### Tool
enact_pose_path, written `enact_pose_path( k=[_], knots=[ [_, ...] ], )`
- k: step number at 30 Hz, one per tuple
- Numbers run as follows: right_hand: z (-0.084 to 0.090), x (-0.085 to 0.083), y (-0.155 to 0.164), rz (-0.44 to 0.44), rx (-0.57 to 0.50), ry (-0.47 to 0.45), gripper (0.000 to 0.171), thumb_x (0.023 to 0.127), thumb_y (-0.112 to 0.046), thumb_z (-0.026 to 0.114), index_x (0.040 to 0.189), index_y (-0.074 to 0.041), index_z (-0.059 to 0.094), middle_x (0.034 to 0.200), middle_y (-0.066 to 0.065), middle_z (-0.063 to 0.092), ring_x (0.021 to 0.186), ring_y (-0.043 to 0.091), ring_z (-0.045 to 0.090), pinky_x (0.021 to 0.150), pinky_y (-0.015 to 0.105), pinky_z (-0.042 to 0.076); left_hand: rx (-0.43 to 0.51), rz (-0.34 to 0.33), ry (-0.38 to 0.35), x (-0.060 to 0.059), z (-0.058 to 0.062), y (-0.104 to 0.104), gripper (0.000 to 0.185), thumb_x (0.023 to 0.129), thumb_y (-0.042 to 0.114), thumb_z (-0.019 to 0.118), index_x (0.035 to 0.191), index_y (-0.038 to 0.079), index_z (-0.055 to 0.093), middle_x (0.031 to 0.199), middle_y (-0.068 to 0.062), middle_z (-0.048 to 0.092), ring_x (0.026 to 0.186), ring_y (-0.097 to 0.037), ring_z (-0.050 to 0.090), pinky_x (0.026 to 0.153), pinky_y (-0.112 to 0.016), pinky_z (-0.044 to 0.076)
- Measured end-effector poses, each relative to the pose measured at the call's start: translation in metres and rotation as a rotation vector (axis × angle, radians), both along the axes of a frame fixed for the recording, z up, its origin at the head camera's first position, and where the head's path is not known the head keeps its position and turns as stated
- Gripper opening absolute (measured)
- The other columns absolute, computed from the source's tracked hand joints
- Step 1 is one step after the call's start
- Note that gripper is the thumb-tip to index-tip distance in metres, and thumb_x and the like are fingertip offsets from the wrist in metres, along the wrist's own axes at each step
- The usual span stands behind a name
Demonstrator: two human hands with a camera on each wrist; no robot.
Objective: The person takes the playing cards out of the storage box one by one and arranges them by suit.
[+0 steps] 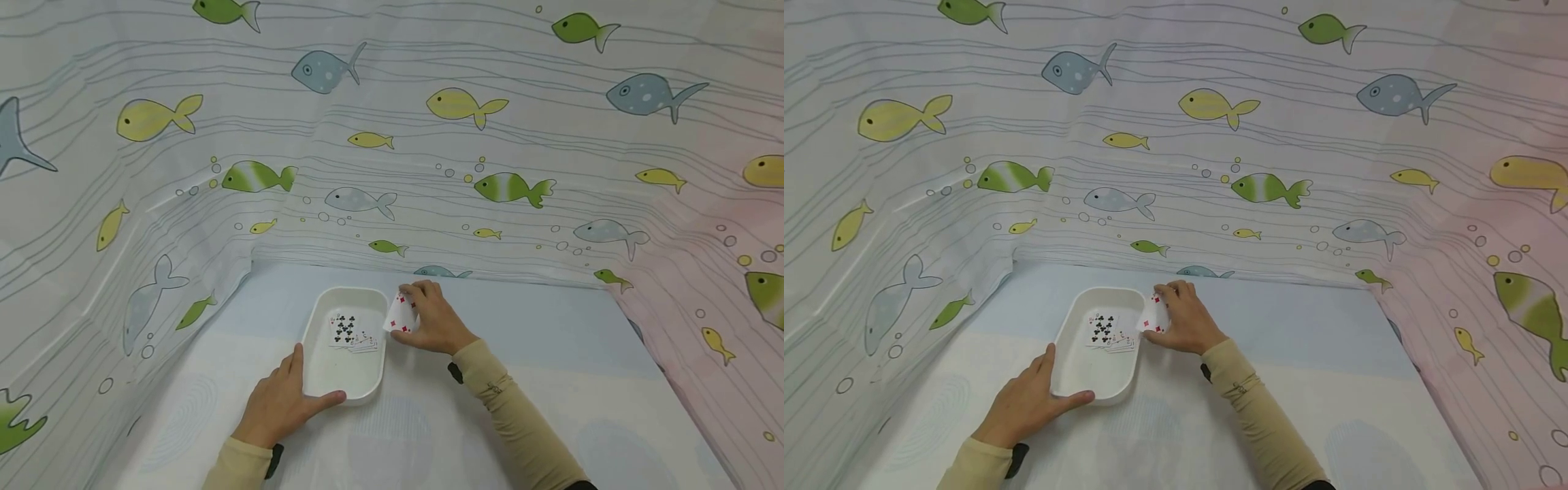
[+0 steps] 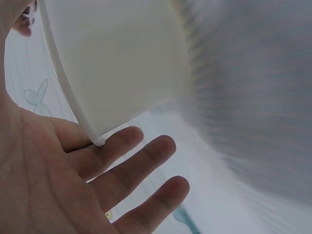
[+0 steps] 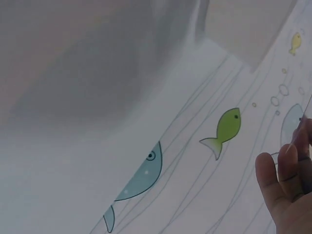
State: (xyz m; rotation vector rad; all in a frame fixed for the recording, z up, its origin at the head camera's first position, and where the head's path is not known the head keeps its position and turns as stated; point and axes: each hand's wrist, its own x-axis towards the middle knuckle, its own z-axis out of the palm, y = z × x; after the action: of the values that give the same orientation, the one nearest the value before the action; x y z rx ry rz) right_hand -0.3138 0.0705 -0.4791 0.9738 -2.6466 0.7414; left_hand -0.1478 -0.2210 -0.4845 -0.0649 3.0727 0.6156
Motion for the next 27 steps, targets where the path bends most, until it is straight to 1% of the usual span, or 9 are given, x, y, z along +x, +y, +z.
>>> enact_pose_path(
  k=[6, 10, 14, 17, 21, 27],
  knots=[
    [-0.01, -0.002, 0.015, -0.008, 0.044, -0.025, 0.085, 0.075, -0.055, 0.082, 0.143, -0.012, 0.054, 0.132, 0.004, 0.047, 0.112, 0.015, 0.043, 0.088, 0.031, 0.049, 0.007, 0.007, -0.004, 0.001, 0.001, 0.0, 0.139, 0.07, 0.09, 0.061, 0.154, -0.014, 0.022, 0.149, -0.033, 0.042, 0.123, -0.049, 0.055, 0.098, -0.061, 0.044],
    [-0.018, -0.002, 0.02, 0.001, 0.112, -0.051, 0.084, 0.075, -0.056, 0.082, 0.143, -0.013, 0.054, 0.132, 0.003, 0.049, 0.113, 0.016, 0.043, 0.091, 0.033, 0.049, 0.007, 0.001, 0.006, 0.0, 0.001, 0.0, 0.138, 0.071, 0.089, 0.061, 0.154, -0.014, 0.022, 0.149, -0.033, 0.042, 0.124, -0.049, 0.054, 0.098, -0.06, 0.044],
    [-0.027, -0.001, 0.024, 0.033, 0.179, -0.059, 0.083, 0.076, -0.056, 0.082, 0.142, -0.013, 0.055, 0.132, 0.005, 0.05, 0.117, 0.02, 0.044, 0.098, 0.037, 0.047, 0.005, -0.004, 0.011, 0.0, 0.001, 0.0, 0.139, 0.07, 0.091, 0.06, 0.154, -0.014, 0.022, 0.149, -0.033, 0.042, 0.124, -0.049, 0.054, 0.098, -0.061, 0.044],
    [-0.033, -0.001, 0.026, 0.066, 0.203, -0.059, 0.084, 0.075, -0.057, 0.084, 0.14, -0.012, 0.057, 0.131, 0.007, 0.052, 0.116, 0.023, 0.045, 0.1, 0.04, 0.046, 0.003, -0.006, 0.017, -0.001, 0.001, 0.0, 0.14, 0.069, 0.092, 0.059, 0.154, -0.014, 0.022, 0.148, -0.033, 0.043, 0.123, -0.049, 0.055, 0.097, -0.061, 0.044],
    [-0.039, -0.001, 0.027, 0.104, 0.224, -0.08, 0.084, 0.074, -0.057, 0.084, 0.14, -0.011, 0.058, 0.13, 0.007, 0.052, 0.116, 0.023, 0.045, 0.101, 0.041, 0.045, -0.001, -0.006, 0.017, -0.002, 0.002, 0.0, 0.14, 0.069, 0.091, 0.06, 0.154, -0.014, 0.023, 0.148, -0.033, 0.043, 0.121, -0.05, 0.056, 0.097, -0.061, 0.044],
    [-0.042, -0.001, 0.026, 0.13, 0.245, -0.149, 0.08, 0.075, -0.055, 0.083, 0.138, -0.012, 0.06, 0.129, 0.006, 0.052, 0.116, 0.022, 0.046, 0.1, 0.043, 0.046, -0.004, -0.004, 0.005, -0.001, 0.001, 0.0, 0.139, 0.07, 0.09, 0.061, 0.154, -0.014, 0.022, 0.148, -0.033, 0.043, 0.12, -0.049, 0.057, 0.096, -0.061, 0.045]
  ],
)
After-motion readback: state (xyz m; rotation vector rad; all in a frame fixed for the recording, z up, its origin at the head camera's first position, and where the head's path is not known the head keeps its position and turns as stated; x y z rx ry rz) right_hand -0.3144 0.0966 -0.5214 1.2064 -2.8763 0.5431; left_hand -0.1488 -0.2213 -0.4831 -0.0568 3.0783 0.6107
